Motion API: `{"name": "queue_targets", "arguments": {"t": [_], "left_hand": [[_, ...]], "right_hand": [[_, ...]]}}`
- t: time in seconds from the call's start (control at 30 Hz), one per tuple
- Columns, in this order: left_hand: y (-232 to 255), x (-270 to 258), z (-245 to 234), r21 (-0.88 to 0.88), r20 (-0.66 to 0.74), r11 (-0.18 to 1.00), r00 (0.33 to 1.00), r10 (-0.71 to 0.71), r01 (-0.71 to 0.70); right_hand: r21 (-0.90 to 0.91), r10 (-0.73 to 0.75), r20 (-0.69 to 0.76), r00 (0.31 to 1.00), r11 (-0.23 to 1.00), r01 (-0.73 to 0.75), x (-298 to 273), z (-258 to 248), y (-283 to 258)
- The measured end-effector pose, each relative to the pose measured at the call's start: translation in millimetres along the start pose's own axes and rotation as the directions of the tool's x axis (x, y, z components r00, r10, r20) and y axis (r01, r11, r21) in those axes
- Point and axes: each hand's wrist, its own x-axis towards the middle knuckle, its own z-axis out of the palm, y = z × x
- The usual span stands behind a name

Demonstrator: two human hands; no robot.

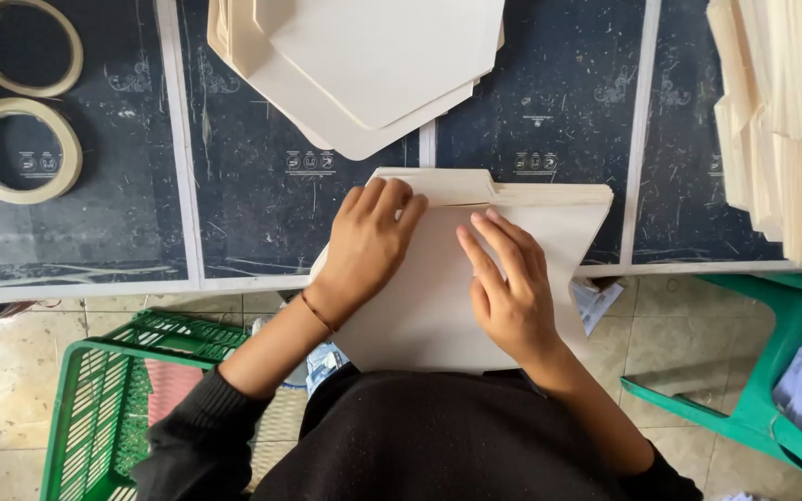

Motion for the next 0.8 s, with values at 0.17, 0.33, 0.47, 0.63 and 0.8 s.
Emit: {"name": "queue_targets", "arguments": {"t": [0.17,0.33,0.47,0.63,0.8], "left_hand": [[-13,38,-40,-0.359,0.071,0.917,0.984,-0.160,0.175],[-60,59,-62,-0.676,0.076,0.654,0.915,-0.397,0.340],[-96,92,-66,-0.649,-0.174,0.659,0.770,-0.615,0.380],[-145,97,-36,-0.599,-0.249,0.742,0.811,-0.530,0.301],[-69,93,-52,-0.265,0.025,0.941,0.977,-0.212,0.211]], "right_hand": [[-0.017,-0.054,-0.201,0.978,0.999,0.052,-17,-22,16],[-0.195,-0.173,-0.429,0.887,0.976,0.096,-6,-66,51],[-0.023,0.160,-0.165,0.973,0.986,-0.166,43,-62,51],[0.066,0.122,0.280,0.952,0.987,-0.146,43,-9,71],[-0.036,0.055,0.330,0.942,0.998,-0.046,45,9,64]]}}
